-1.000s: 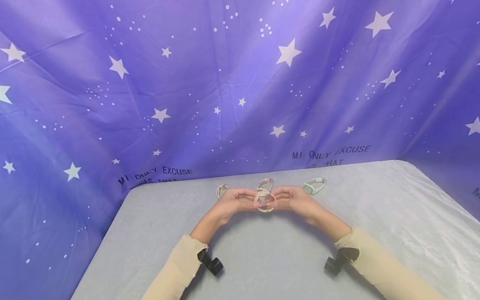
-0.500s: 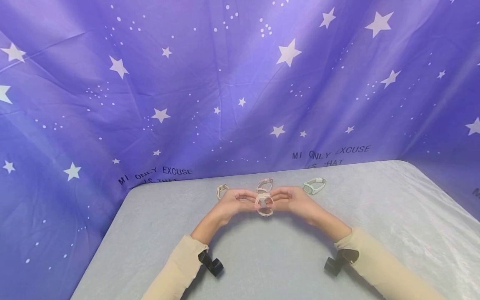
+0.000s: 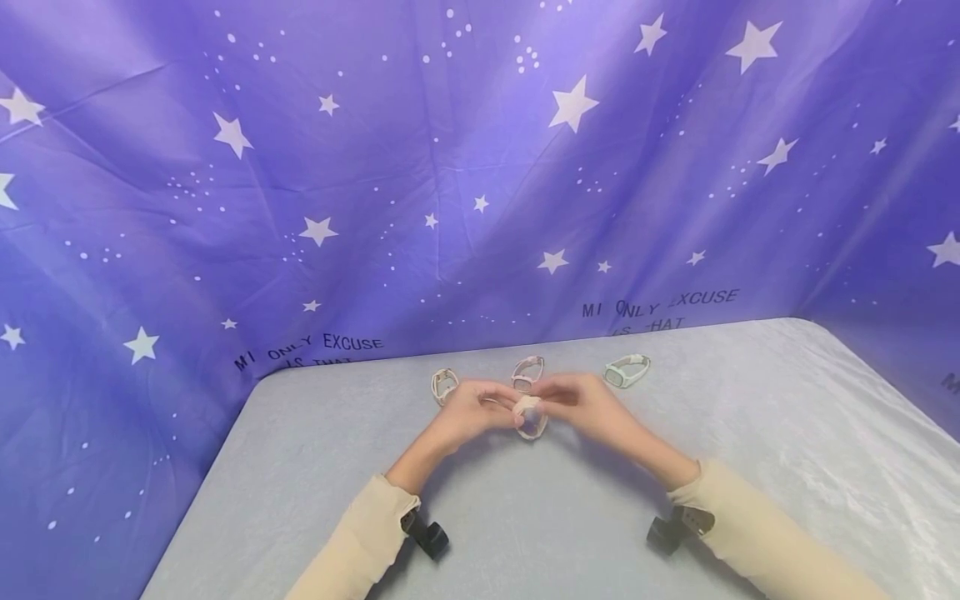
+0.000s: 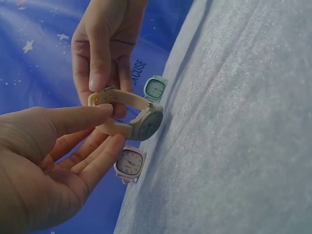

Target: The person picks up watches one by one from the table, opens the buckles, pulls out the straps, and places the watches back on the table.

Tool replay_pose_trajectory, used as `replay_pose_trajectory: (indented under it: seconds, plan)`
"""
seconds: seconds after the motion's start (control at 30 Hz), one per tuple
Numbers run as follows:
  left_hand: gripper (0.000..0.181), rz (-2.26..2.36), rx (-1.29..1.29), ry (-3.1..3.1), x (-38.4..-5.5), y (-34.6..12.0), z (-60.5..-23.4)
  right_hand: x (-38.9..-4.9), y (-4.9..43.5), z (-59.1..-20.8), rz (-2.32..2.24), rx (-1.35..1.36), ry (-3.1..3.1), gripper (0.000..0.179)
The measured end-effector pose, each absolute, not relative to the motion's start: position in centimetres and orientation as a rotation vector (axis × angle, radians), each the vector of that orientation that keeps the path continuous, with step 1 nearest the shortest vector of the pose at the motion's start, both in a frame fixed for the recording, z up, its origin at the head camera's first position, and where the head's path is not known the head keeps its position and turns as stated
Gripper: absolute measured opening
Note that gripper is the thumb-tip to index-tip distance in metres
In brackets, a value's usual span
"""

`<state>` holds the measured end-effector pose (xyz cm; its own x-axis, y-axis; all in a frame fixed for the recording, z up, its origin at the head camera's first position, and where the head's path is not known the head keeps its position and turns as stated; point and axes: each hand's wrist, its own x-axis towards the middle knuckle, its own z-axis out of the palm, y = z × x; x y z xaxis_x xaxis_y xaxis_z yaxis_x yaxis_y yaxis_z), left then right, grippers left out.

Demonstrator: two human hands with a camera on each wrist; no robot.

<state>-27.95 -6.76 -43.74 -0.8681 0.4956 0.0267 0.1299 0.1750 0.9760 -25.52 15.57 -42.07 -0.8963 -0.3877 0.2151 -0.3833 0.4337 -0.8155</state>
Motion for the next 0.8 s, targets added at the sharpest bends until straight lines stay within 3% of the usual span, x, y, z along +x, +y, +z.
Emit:
replay_pose_trajectory:
  seconds: [0.8]
  plan:
    - [0.019,1.611,0.779,2.32,-27.58,-6.54,-43.53,-25.31,15.09,-42.68,-1.489,-0.712,2.752,0.013]
